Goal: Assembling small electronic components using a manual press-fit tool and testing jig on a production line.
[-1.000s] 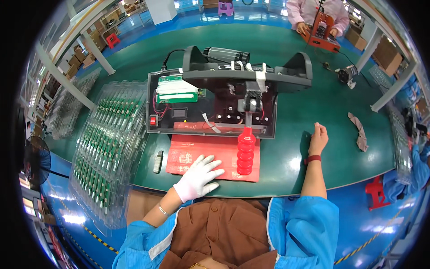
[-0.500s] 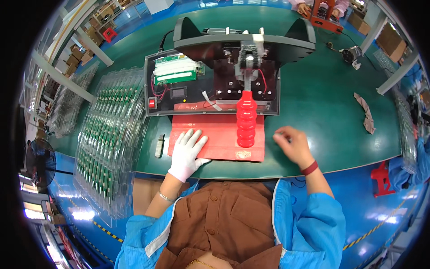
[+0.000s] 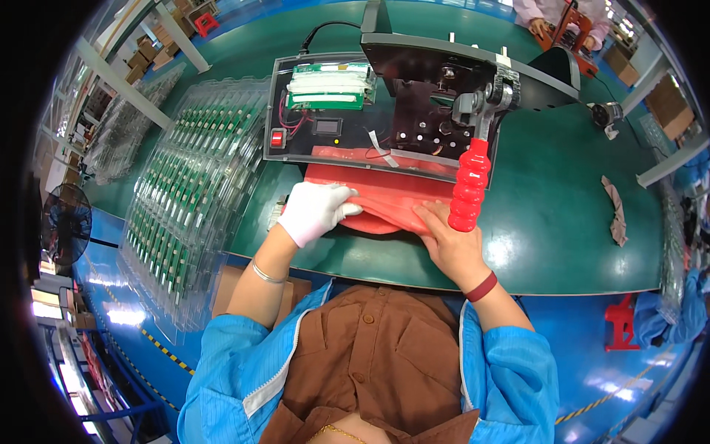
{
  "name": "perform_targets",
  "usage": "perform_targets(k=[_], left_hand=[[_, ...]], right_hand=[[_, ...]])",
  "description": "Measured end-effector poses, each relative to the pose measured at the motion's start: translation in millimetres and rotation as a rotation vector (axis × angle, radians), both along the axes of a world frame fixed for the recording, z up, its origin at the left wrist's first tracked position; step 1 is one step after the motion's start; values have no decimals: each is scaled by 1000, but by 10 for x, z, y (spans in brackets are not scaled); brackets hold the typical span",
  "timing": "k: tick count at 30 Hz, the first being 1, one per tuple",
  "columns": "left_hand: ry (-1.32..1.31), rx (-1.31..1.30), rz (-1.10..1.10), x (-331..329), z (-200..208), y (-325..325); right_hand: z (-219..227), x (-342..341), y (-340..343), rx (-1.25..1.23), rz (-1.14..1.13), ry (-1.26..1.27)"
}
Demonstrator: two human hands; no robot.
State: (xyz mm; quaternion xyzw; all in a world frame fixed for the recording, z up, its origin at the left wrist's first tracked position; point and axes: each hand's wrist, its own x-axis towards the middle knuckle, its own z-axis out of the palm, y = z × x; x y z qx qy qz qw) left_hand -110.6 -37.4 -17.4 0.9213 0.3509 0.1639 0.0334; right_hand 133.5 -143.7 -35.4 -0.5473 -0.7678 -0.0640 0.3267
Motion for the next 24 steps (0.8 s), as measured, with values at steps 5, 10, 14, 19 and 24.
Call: perform_targets(k=[5,10,14,19,24], left_hand=[[-13,29,-8,-3,26,56],[-91,1,31,-56,-97,-40],[-347,37,-101,-146,-580,-230],[-175,4,-22,-138,-659,-498],[-256,11,-37,-205,-743,-473]], right_hand=[[55,58,55,-134,-34,101],[122,67,64,-216,49,151],[-82,121,-49,-218,72,-102],[-39,227,-195,-326,302,112],[446,642,-126,415,-25,448]])
